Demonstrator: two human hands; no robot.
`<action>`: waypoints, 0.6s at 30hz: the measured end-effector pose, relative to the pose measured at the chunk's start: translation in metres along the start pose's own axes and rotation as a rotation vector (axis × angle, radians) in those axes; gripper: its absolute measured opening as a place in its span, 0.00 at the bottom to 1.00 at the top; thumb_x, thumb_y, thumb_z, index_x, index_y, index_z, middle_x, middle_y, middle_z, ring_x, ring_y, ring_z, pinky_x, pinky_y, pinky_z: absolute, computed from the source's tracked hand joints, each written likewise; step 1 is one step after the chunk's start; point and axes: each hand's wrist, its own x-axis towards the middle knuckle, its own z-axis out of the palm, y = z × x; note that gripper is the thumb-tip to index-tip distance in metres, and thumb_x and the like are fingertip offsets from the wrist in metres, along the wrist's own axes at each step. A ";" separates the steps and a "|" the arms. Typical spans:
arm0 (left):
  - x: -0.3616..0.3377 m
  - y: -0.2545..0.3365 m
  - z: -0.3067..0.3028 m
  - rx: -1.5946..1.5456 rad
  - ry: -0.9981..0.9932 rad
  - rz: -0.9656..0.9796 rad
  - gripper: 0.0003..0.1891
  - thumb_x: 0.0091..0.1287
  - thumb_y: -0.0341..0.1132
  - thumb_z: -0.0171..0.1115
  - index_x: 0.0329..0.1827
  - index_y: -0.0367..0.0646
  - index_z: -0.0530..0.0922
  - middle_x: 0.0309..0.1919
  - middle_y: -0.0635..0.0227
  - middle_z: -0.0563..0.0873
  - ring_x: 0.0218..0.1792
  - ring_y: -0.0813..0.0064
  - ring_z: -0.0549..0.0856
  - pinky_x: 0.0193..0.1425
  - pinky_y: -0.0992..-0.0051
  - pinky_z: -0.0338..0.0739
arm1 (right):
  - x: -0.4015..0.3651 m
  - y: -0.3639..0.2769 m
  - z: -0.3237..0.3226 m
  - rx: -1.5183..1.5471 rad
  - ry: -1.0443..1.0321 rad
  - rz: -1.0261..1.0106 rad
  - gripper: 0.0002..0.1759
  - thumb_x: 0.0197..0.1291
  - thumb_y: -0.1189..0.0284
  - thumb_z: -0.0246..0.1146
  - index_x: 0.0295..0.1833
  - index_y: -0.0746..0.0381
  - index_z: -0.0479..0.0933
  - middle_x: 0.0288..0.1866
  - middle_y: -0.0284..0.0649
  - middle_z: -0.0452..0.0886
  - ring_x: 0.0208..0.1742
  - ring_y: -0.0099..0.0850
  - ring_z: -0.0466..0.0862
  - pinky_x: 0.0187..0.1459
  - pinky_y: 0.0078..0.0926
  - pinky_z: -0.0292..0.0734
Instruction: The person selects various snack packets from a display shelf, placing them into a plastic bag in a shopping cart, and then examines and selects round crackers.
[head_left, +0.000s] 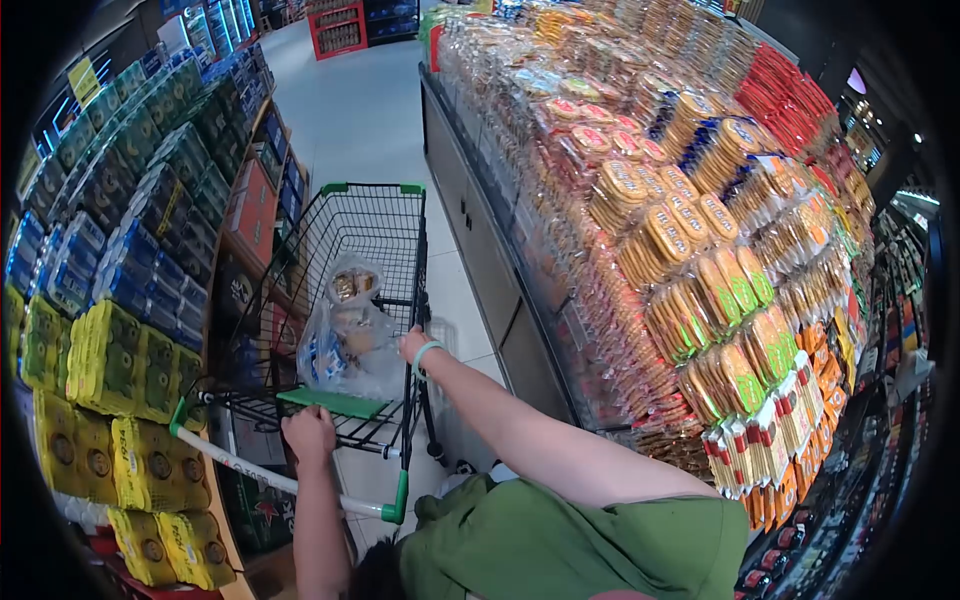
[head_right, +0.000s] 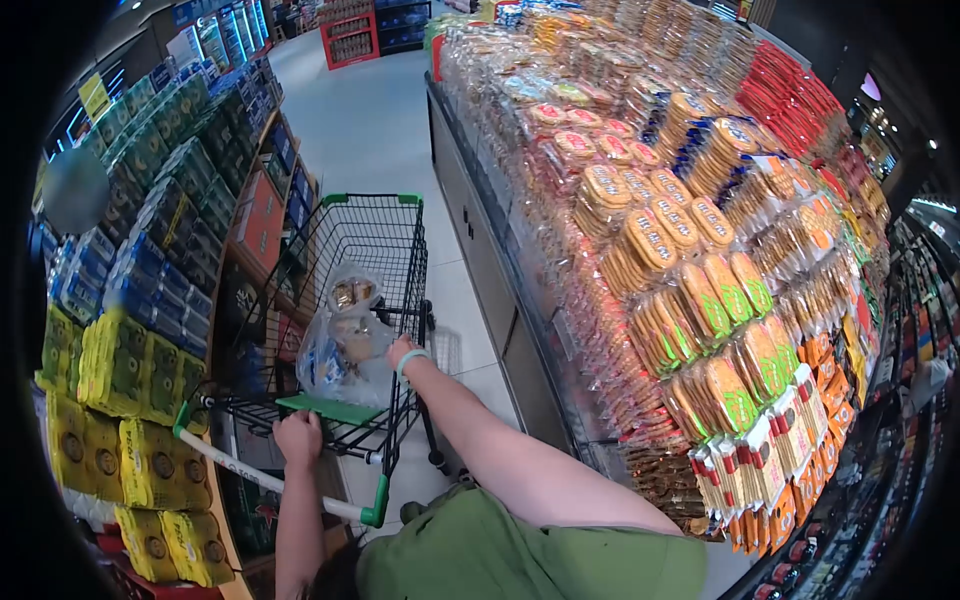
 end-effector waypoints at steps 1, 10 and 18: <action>0.008 0.000 0.001 0.000 0.008 0.005 0.14 0.64 0.40 0.55 0.27 0.42 0.84 0.24 0.53 0.86 0.29 0.54 0.85 0.44 0.59 0.71 | -0.035 -0.016 -0.039 -0.075 -0.049 -0.039 0.27 0.70 0.62 0.44 0.63 0.72 0.64 0.63 0.63 0.73 0.60 0.57 0.78 0.65 0.47 0.69; 0.064 0.027 0.013 -0.014 0.085 0.032 0.16 0.65 0.40 0.52 0.24 0.43 0.83 0.23 0.54 0.85 0.28 0.54 0.85 0.44 0.57 0.72 | -0.009 -0.013 -0.112 -0.312 -0.023 -0.143 0.22 0.65 0.66 0.51 0.55 0.74 0.67 0.53 0.63 0.79 0.56 0.56 0.80 0.59 0.51 0.73; 0.123 0.055 0.004 0.005 -0.067 -0.068 0.16 0.65 0.41 0.52 0.25 0.44 0.84 0.24 0.56 0.86 0.30 0.56 0.85 0.44 0.58 0.72 | 0.023 -0.004 -0.154 0.223 0.137 0.096 0.31 0.70 0.58 0.46 0.61 0.79 0.59 0.54 0.74 0.75 0.59 0.62 0.77 0.62 0.47 0.71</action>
